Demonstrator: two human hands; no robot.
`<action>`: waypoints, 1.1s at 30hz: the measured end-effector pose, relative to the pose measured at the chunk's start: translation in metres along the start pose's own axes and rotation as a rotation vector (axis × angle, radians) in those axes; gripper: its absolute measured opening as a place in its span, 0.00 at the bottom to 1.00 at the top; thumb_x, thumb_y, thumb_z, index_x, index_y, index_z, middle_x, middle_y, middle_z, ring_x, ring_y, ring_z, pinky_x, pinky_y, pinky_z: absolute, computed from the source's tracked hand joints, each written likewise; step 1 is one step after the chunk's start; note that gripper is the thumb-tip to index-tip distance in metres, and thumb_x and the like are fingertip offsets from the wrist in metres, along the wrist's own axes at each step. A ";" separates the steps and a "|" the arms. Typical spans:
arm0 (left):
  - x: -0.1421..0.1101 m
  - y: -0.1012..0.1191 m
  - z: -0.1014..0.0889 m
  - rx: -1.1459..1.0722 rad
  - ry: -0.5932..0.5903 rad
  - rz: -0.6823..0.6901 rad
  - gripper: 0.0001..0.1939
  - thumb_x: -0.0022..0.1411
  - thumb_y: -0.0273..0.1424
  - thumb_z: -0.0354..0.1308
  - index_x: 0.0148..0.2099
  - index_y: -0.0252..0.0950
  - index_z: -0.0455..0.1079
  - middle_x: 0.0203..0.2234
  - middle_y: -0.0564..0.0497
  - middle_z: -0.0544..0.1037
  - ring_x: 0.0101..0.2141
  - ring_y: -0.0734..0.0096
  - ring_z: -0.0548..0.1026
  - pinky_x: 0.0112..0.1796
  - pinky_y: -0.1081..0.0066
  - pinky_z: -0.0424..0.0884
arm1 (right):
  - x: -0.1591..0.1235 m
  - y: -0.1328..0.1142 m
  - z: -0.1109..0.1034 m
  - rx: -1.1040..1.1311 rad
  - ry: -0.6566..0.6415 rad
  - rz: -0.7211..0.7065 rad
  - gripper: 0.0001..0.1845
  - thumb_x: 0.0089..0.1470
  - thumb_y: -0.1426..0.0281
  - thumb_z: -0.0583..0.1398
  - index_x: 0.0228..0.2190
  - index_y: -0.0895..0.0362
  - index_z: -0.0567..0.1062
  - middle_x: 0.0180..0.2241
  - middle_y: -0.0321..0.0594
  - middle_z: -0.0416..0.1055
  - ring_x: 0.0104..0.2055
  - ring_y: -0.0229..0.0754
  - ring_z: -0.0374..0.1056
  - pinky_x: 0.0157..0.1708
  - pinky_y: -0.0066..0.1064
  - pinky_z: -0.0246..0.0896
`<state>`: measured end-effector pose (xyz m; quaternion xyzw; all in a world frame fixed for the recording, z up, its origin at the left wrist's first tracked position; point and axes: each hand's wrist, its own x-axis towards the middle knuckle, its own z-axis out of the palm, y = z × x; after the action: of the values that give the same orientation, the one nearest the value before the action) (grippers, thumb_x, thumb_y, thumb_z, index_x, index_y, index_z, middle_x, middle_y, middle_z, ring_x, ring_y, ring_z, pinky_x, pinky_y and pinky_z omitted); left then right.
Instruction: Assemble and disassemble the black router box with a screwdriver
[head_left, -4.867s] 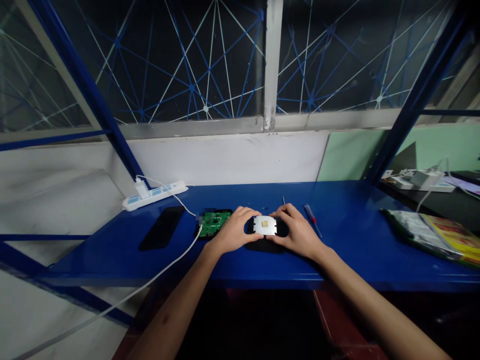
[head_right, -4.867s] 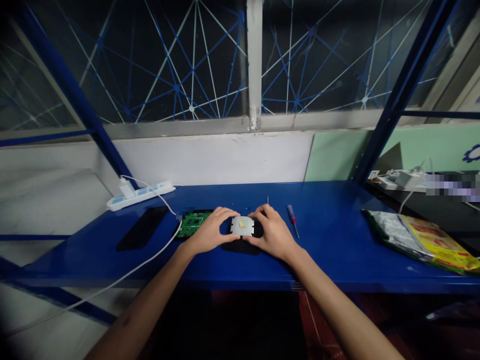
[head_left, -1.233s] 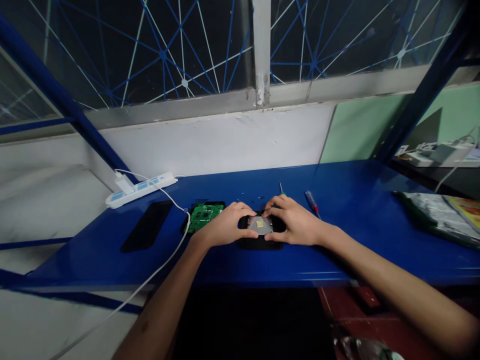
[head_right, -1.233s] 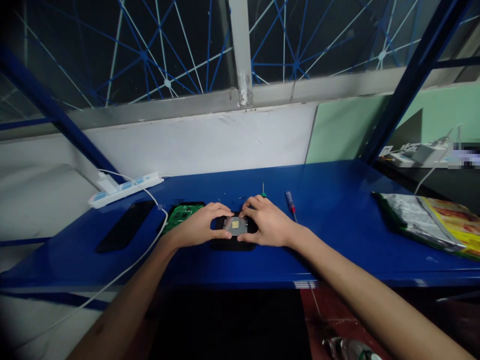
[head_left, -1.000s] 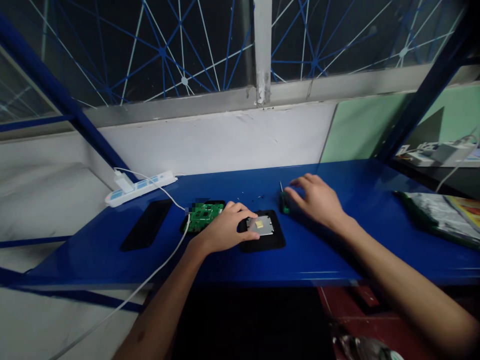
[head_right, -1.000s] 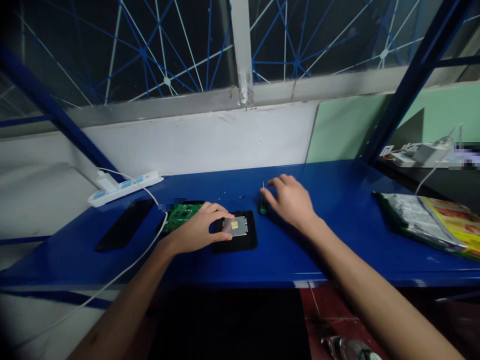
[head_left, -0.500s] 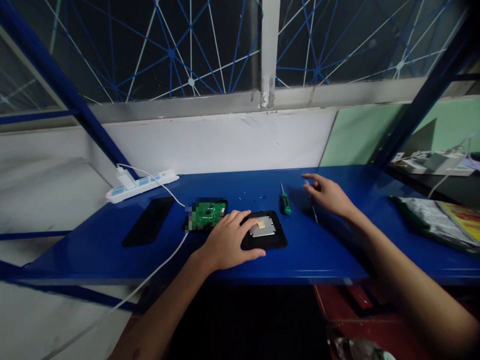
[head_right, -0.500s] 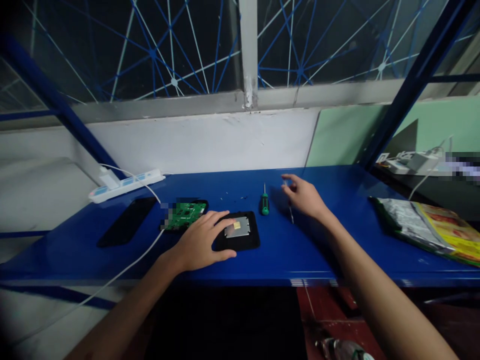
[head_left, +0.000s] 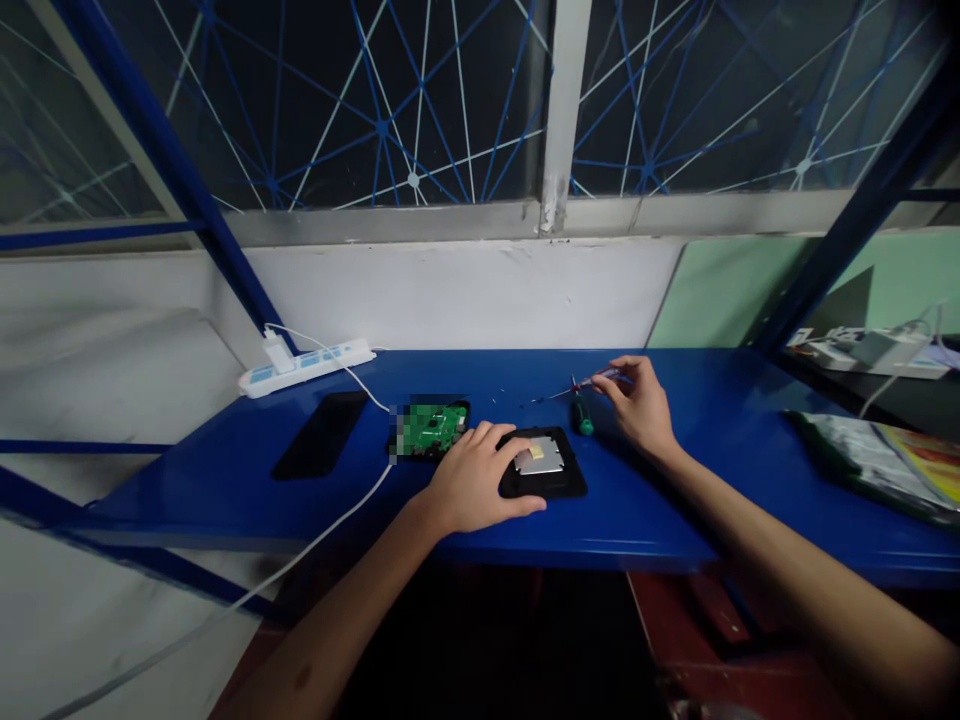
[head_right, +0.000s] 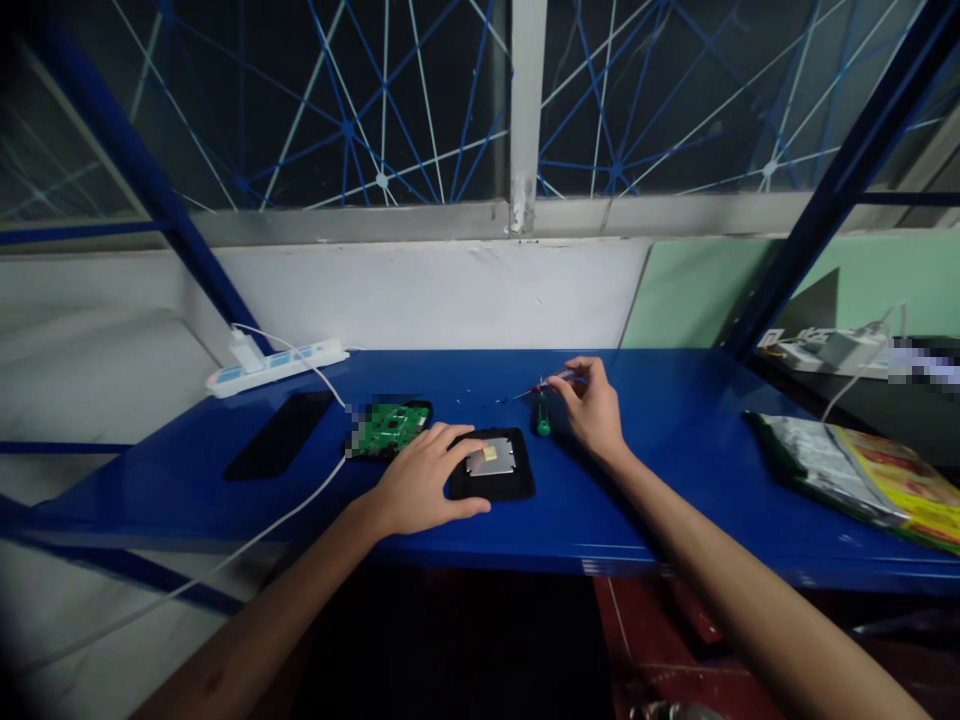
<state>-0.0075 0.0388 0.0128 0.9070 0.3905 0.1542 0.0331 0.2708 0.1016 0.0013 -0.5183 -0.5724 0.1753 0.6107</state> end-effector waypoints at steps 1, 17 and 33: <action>0.000 0.000 0.000 0.000 0.003 0.002 0.38 0.57 0.59 0.61 0.61 0.42 0.65 0.60 0.43 0.68 0.58 0.47 0.66 0.56 0.49 0.66 | -0.001 0.000 0.000 -0.021 -0.012 -0.003 0.22 0.50 0.54 0.66 0.40 0.52 0.67 0.37 0.41 0.75 0.37 0.48 0.77 0.42 0.43 0.72; -0.001 -0.001 -0.002 -0.014 0.001 0.016 0.38 0.58 0.62 0.57 0.61 0.43 0.65 0.60 0.42 0.68 0.57 0.46 0.67 0.55 0.47 0.66 | 0.001 -0.007 -0.003 0.131 0.084 -0.037 0.21 0.53 0.58 0.66 0.43 0.51 0.66 0.33 0.34 0.71 0.33 0.42 0.75 0.40 0.41 0.73; 0.026 0.020 0.009 -0.167 0.066 -0.018 0.31 0.64 0.54 0.57 0.60 0.39 0.62 0.55 0.44 0.72 0.54 0.51 0.69 0.54 0.53 0.67 | -0.003 -0.013 -0.001 0.269 -0.087 0.119 0.23 0.50 0.55 0.67 0.43 0.52 0.71 0.28 0.32 0.71 0.30 0.40 0.71 0.34 0.37 0.72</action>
<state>0.0260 0.0438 0.0148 0.8920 0.3853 0.2158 0.0971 0.2658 0.0935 0.0108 -0.4569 -0.5380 0.3085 0.6377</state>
